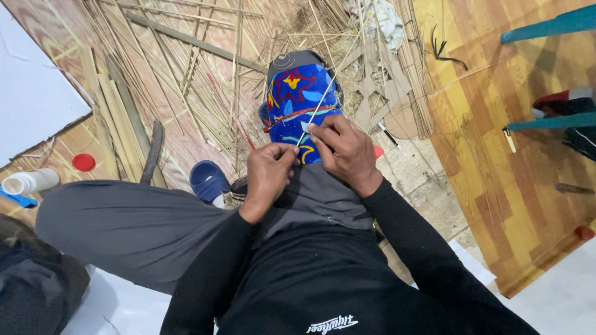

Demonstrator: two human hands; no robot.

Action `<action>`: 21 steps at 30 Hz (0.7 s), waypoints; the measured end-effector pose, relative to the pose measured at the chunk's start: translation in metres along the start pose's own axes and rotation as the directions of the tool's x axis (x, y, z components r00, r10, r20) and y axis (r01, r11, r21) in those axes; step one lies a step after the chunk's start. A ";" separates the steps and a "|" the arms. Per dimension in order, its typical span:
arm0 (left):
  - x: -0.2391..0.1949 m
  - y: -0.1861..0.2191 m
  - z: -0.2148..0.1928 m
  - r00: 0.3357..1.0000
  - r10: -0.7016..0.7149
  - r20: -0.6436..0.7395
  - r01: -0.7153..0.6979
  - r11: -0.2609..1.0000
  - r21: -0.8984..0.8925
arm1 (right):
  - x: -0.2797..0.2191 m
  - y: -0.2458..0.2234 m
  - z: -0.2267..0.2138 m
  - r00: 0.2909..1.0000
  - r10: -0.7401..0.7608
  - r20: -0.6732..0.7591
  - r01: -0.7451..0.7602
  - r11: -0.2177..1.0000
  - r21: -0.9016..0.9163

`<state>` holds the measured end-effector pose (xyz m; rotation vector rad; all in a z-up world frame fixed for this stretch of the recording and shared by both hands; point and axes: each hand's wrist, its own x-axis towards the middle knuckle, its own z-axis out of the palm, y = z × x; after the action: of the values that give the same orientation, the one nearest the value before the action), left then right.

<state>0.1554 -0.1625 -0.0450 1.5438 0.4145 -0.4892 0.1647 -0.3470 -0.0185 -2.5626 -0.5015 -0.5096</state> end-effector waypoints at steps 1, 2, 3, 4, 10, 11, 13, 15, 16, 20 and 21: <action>-0.003 -0.001 -0.003 1.000 -0.001 0.003 0.001 1.000 0.005 | 0.000 0.001 0.001 1.000 0.005 -0.002 -0.005 1.000 0.000; -0.008 -0.003 -0.007 1.000 -0.009 -0.007 0.010 0.999 0.044 | -0.002 0.002 0.002 1.000 0.023 -0.011 -0.023 1.000 -0.006; -0.012 -0.005 -0.010 1.000 -0.018 -0.017 0.019 0.996 0.084 | -0.003 0.002 0.004 0.999 0.040 -0.020 -0.040 0.999 -0.012; -0.018 -0.008 -0.015 1.000 -0.022 -0.019 0.024 0.996 0.086 | -0.003 0.001 0.004 0.999 0.043 -0.018 -0.043 0.999 -0.009; -0.061 -0.014 -0.044 0.995 -0.071 -0.064 0.076 0.994 0.080 | -0.003 0.001 0.008 0.996 0.080 -0.040 -0.080 0.997 0.008; -0.069 -0.015 -0.049 0.990 -0.120 -0.080 0.126 0.989 0.076 | -0.003 0.002 0.008 0.996 0.083 -0.036 -0.083 0.997 0.006; -0.085 -0.018 -0.059 0.980 -0.173 -0.099 0.180 0.981 0.072 | -0.002 0.004 0.010 0.996 0.086 -0.029 -0.086 0.996 0.008; -0.101 -0.019 -0.069 0.973 -0.196 -0.118 0.203 0.978 0.051 | 0.000 0.005 0.011 0.992 0.116 -0.041 -0.116 0.993 -0.004; -0.109 -0.019 -0.075 0.973 -0.197 -0.118 0.204 0.978 0.051 | 0.003 0.001 0.007 0.992 0.116 -0.040 -0.116 0.993 -0.004; -0.137 -0.020 -0.095 0.934 -0.324 -0.152 0.335 0.941 0.053 | 0.003 -0.001 0.006 0.995 0.098 -0.036 -0.098 0.995 -0.007; -0.143 -0.021 -0.099 0.926 -0.342 -0.160 0.357 0.932 0.071 | 0.000 0.002 0.008 0.992 0.121 -0.037 -0.121 0.993 -0.002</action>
<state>0.0294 -0.0569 0.0157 1.6132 0.7988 -0.6841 0.1675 -0.3444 -0.0259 -2.5635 -0.3295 -0.5142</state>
